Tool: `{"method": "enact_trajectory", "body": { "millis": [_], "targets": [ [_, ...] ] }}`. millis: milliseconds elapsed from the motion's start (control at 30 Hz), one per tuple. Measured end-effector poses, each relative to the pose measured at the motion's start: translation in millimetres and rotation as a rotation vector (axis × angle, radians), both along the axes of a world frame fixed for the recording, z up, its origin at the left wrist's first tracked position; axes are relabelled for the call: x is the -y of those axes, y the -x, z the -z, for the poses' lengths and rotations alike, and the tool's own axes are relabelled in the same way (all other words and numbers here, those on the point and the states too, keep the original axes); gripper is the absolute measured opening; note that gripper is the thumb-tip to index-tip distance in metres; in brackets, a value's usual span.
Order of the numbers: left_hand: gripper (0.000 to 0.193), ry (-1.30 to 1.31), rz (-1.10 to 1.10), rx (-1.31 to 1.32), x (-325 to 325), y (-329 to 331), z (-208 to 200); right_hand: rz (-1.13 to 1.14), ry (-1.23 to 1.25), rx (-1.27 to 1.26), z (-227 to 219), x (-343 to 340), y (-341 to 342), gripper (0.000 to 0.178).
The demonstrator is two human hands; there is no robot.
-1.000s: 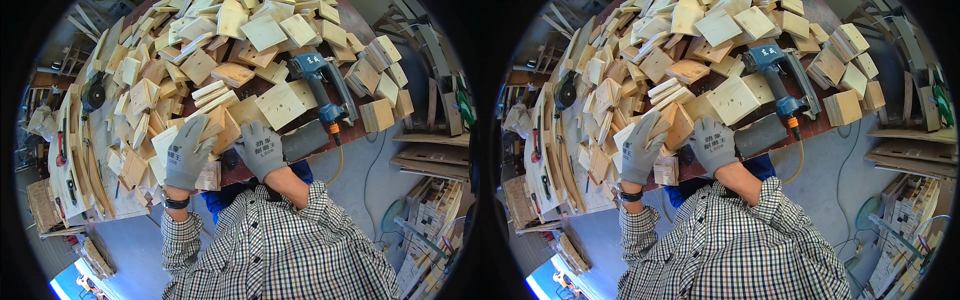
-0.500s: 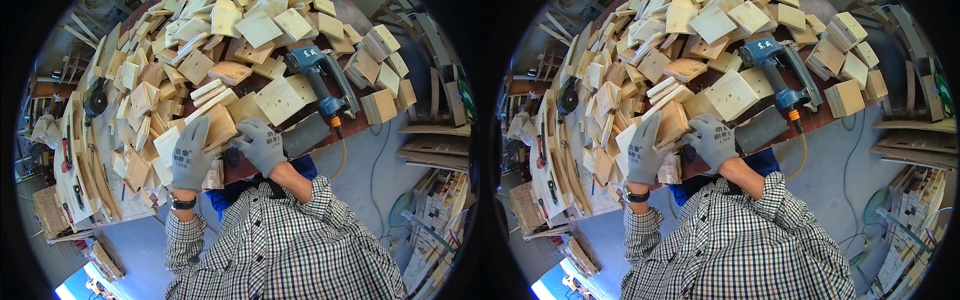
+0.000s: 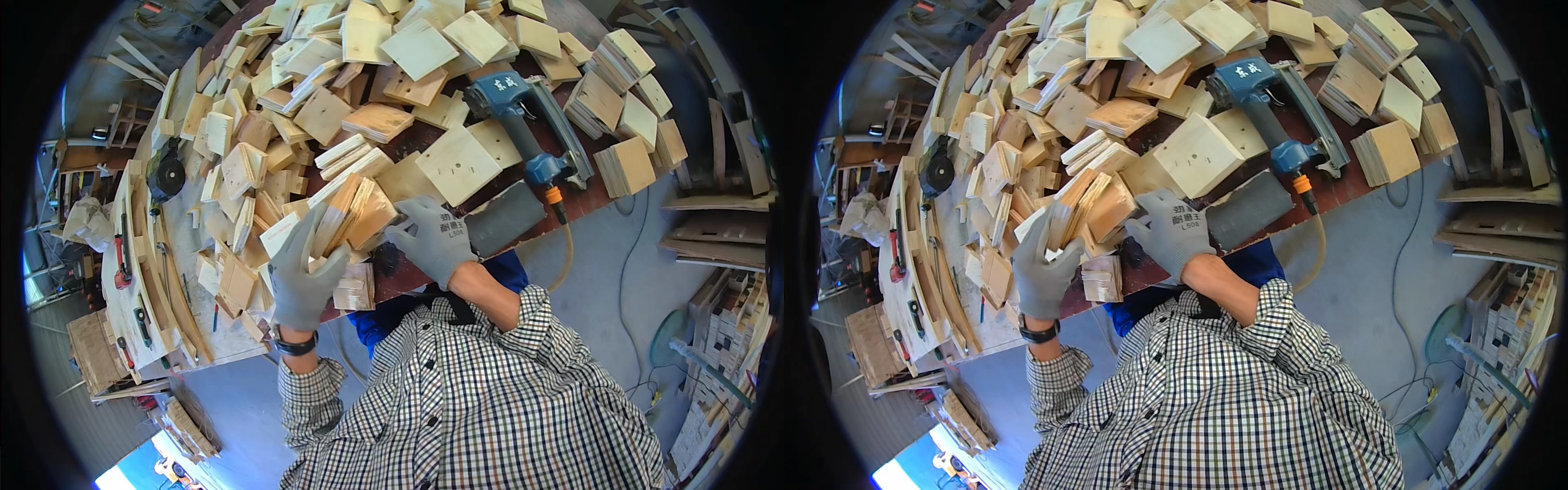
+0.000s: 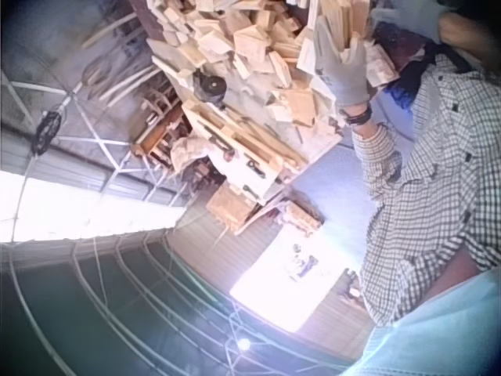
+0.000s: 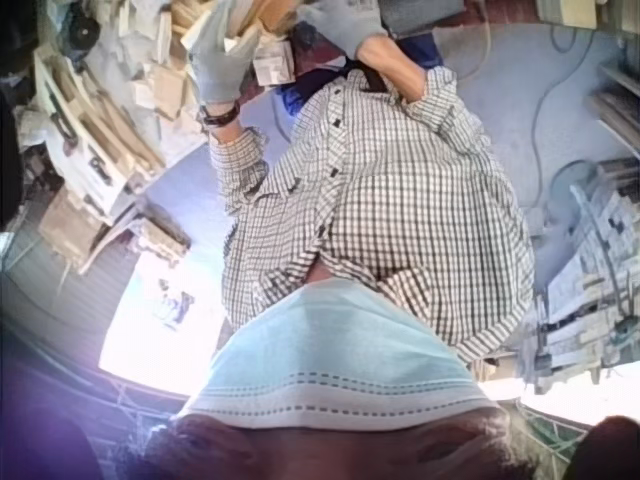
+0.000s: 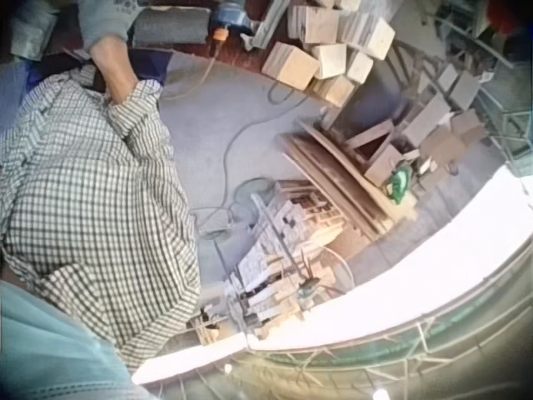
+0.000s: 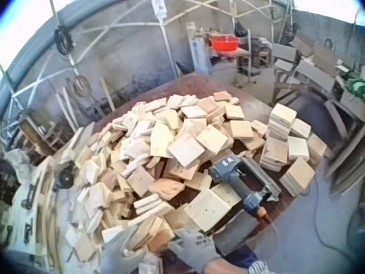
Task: The person assembles small wooden boxes by hand, aligning pre-cut pieces and securing them with a pneumatic nail gun. They repeatedly pick up components, fit them together, and fasten joints, stacking completed units on the workbench.
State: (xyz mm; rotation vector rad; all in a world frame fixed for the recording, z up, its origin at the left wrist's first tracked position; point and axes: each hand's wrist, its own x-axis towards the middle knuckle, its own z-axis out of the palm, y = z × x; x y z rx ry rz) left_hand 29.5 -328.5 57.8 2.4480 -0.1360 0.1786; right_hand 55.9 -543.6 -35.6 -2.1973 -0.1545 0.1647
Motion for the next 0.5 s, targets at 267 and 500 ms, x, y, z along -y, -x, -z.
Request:
{"method": "enact_trajectory", "body": {
  "millis": [267,500],
  "targets": [
    [0.057,0.18,-0.177,-0.051,17,45,-18,-0.016,-0.114,-0.08,-11,-2,0,0.052],
    [0.066,0.314,-0.246,0.163,6,69,3,0.026,-0.198,-0.101,-5,-9,-10,0.05]
  ]
}}
